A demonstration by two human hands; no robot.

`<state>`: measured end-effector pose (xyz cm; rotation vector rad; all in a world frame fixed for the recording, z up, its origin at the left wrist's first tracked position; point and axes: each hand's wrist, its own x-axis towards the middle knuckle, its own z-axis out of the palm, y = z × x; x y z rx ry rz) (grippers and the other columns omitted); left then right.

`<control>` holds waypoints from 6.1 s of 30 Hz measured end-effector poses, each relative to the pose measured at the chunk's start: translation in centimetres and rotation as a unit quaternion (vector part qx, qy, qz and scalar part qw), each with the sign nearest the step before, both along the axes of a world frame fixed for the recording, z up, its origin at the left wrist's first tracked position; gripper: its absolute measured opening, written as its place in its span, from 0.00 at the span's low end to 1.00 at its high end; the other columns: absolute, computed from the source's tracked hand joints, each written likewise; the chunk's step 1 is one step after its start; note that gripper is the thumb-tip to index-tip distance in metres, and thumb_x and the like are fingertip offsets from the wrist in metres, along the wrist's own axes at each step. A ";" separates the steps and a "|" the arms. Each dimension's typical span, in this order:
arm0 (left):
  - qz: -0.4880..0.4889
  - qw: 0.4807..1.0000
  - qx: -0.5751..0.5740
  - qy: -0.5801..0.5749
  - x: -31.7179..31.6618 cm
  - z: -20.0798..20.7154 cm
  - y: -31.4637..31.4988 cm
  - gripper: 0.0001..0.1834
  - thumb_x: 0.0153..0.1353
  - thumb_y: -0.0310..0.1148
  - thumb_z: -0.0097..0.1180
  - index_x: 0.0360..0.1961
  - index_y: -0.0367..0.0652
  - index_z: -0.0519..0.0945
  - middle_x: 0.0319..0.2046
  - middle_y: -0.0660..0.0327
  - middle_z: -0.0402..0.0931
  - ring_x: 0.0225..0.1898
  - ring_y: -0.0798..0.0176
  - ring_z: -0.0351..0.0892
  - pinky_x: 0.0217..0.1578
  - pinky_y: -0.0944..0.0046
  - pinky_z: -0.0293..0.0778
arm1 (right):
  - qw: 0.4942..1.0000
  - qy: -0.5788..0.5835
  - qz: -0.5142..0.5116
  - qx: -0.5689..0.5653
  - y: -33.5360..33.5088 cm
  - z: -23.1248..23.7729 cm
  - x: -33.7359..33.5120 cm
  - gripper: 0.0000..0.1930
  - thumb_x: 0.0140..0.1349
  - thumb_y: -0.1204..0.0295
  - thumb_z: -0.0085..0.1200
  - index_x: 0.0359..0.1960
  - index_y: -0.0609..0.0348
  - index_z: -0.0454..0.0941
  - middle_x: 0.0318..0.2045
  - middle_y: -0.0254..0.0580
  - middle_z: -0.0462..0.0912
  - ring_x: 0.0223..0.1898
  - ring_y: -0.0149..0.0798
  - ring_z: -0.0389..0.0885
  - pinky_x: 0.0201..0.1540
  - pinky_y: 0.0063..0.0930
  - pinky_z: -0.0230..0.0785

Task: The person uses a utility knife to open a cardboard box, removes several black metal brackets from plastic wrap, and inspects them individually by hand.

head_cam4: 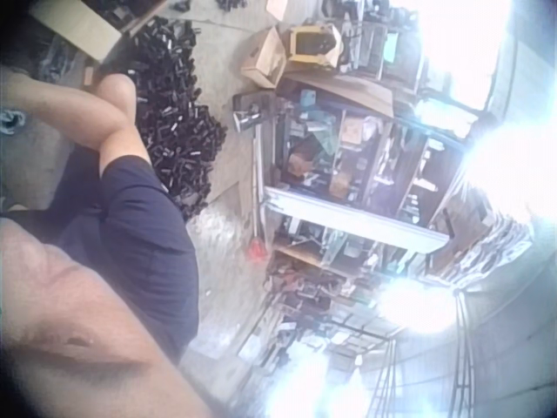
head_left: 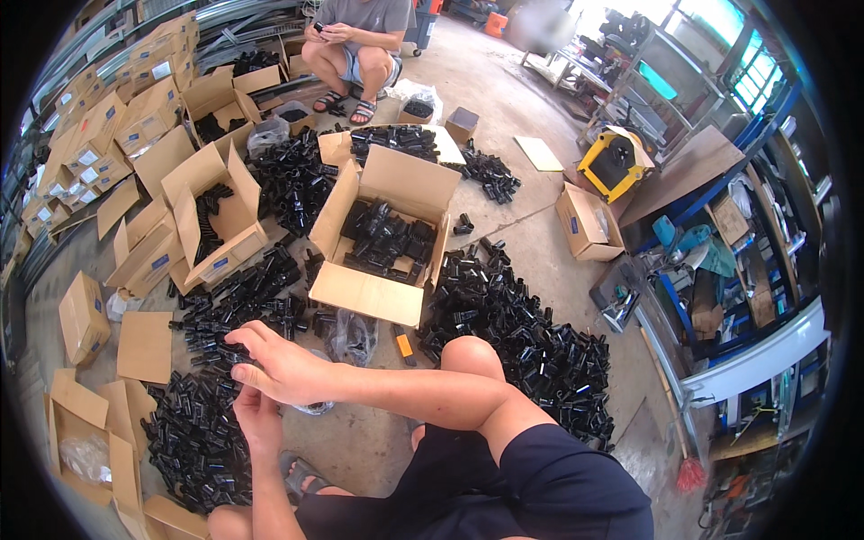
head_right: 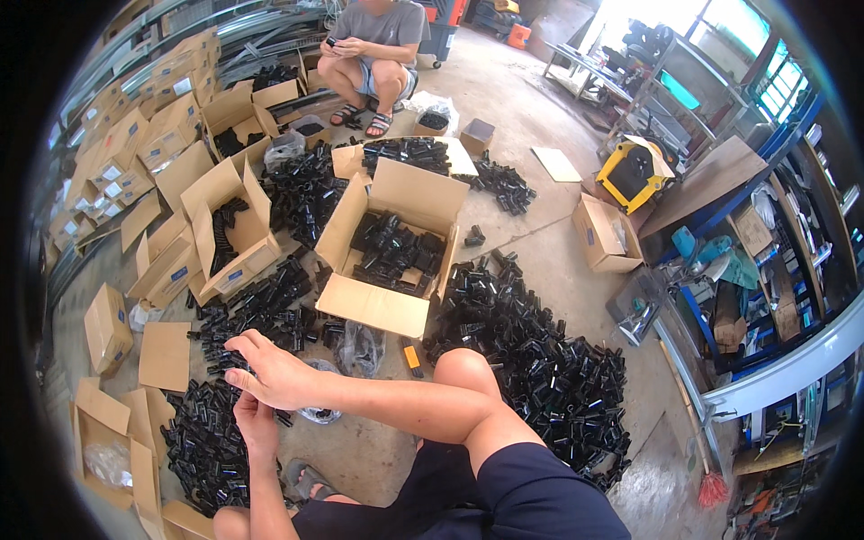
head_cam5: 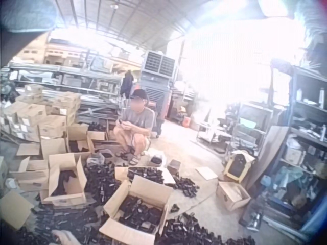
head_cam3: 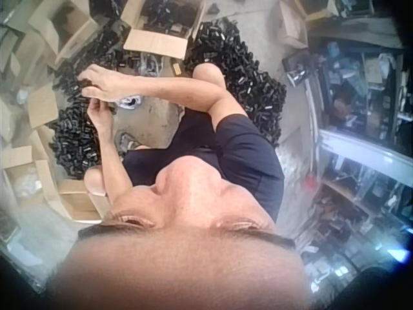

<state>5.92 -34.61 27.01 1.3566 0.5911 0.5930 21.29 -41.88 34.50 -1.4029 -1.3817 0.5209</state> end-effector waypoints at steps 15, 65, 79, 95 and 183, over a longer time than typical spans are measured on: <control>0.026 0.998 0.051 -0.032 0.4 0.8 -0.4 0.13 0.73 0.37 0.60 0.40 0.35 0.81 0.36 0.68 0.80 0.39 0.73 0.76 0.41 0.70 0.73 | 0.998 -0.049 0.021 -0.021 -0.5 0.3 -0.8 0.31 0.72 0.60 0.54 0.69 0.67 0.60 0.65 0.62 0.64 0.57 0.64 0.77 0.59 0.47 0.74; -0.032 0.995 -0.064 0.072 0.1 0.2 -1.2 0.19 0.76 0.44 0.55 0.35 0.40 0.85 0.33 0.65 0.85 0.36 0.74 0.77 0.41 0.68 0.70 | 0.752 0.141 0.544 0.344 -12.4 20.1 -0.8 0.43 0.74 0.34 0.32 0.14 0.58 0.74 0.20 0.49 0.72 0.26 0.51 0.78 0.72 0.70 0.52; -0.049 0.994 -0.051 0.088 -0.3 0.8 -1.1 0.19 0.76 0.45 0.54 0.38 0.39 0.83 0.35 0.61 0.85 0.41 0.70 0.81 0.50 0.65 0.73 | 0.768 0.134 0.520 0.347 -12.7 20.0 -1.0 0.42 0.75 0.36 0.34 0.14 0.59 0.73 0.16 0.47 0.71 0.20 0.48 0.75 0.74 0.70 0.49; -0.060 0.993 -0.049 0.092 -0.4 0.5 -1.1 0.18 0.77 0.44 0.54 0.38 0.39 0.83 0.36 0.61 0.85 0.41 0.70 0.81 0.50 0.65 0.73 | 0.768 0.151 0.527 0.332 -12.3 19.9 -1.2 0.41 0.74 0.35 0.37 0.15 0.60 0.74 0.16 0.48 0.72 0.23 0.49 0.78 0.75 0.69 0.45; -0.010 1.000 0.026 0.006 -1.7 2.0 -0.9 0.10 0.71 0.28 0.55 0.45 0.36 0.85 0.37 0.62 0.85 0.42 0.72 0.81 0.45 0.67 0.76 | 0.948 0.022 0.297 -0.110 -0.5 3.5 1.3 0.51 0.63 0.20 0.27 0.25 0.60 0.84 0.13 0.33 0.70 0.19 0.36 0.72 0.48 0.36 0.71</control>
